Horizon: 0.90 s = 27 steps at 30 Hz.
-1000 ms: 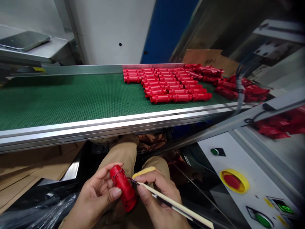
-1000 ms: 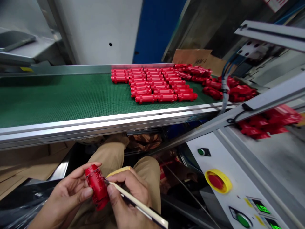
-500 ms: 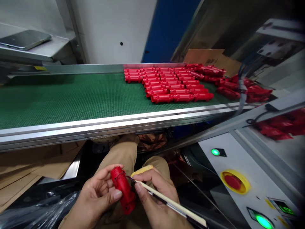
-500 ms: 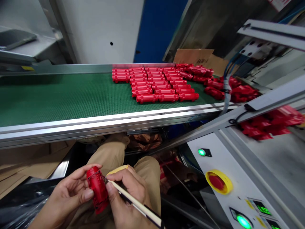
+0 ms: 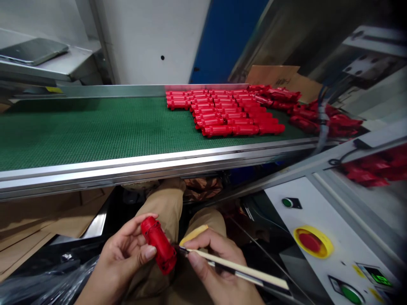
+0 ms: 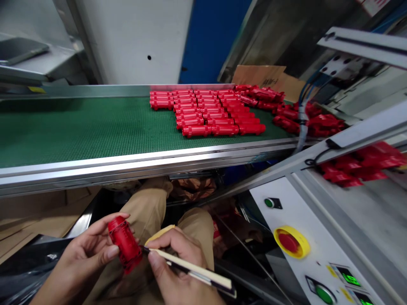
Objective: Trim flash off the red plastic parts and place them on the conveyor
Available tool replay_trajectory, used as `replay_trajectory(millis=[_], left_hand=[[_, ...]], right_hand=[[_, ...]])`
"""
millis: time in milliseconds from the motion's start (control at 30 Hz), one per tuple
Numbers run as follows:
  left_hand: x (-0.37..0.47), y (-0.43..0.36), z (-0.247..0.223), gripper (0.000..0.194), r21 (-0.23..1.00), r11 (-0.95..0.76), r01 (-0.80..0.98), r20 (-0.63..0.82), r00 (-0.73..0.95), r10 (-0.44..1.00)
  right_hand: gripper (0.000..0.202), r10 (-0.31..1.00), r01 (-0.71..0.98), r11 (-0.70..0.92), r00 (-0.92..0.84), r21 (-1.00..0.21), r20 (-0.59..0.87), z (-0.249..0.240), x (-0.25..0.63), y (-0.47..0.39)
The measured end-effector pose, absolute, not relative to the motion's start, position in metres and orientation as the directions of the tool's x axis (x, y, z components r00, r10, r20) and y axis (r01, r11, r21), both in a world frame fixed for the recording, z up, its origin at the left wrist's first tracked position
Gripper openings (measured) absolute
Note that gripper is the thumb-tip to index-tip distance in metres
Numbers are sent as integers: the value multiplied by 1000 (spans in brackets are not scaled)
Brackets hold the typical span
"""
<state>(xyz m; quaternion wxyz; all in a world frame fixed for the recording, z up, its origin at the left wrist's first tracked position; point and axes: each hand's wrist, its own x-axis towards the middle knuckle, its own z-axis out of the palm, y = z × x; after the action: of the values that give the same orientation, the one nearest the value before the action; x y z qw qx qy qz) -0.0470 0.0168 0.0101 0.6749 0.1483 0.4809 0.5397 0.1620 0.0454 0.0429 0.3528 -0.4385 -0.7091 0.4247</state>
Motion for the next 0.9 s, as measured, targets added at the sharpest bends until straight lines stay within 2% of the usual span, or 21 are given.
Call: replay_trajectory(millis=[100,233,300,467,633,800,900], left_hand=[[-46,17,10,55,706,376,-600,-490,-32,871],[-42,14,8,49,700,332,-632,-481,-73,874],[-40,13,7,49,708,311,-635,-472,-97,876],[-40,11,6,53,719,327,-614,-481,-100,871],[-40,11,6,52,730,325,-601,-476,-105,873],[-41,11,5,50,762,320,-563,-452,-107,886],[-43,11,2,51,782,322,-534,-445,-117,888]], right_hand=[[13,916,256,307,-339,-917,213,45,160,47],[24,852,199,478,-340,-855,397,31,149,42],[26,829,194,519,-353,-832,435,24,145,39],[22,804,265,566,-389,-781,450,23,143,39],[25,798,245,568,-399,-786,452,22,143,41],[25,821,251,498,-444,-830,359,21,144,38],[29,817,293,503,-467,-813,337,17,139,34]])
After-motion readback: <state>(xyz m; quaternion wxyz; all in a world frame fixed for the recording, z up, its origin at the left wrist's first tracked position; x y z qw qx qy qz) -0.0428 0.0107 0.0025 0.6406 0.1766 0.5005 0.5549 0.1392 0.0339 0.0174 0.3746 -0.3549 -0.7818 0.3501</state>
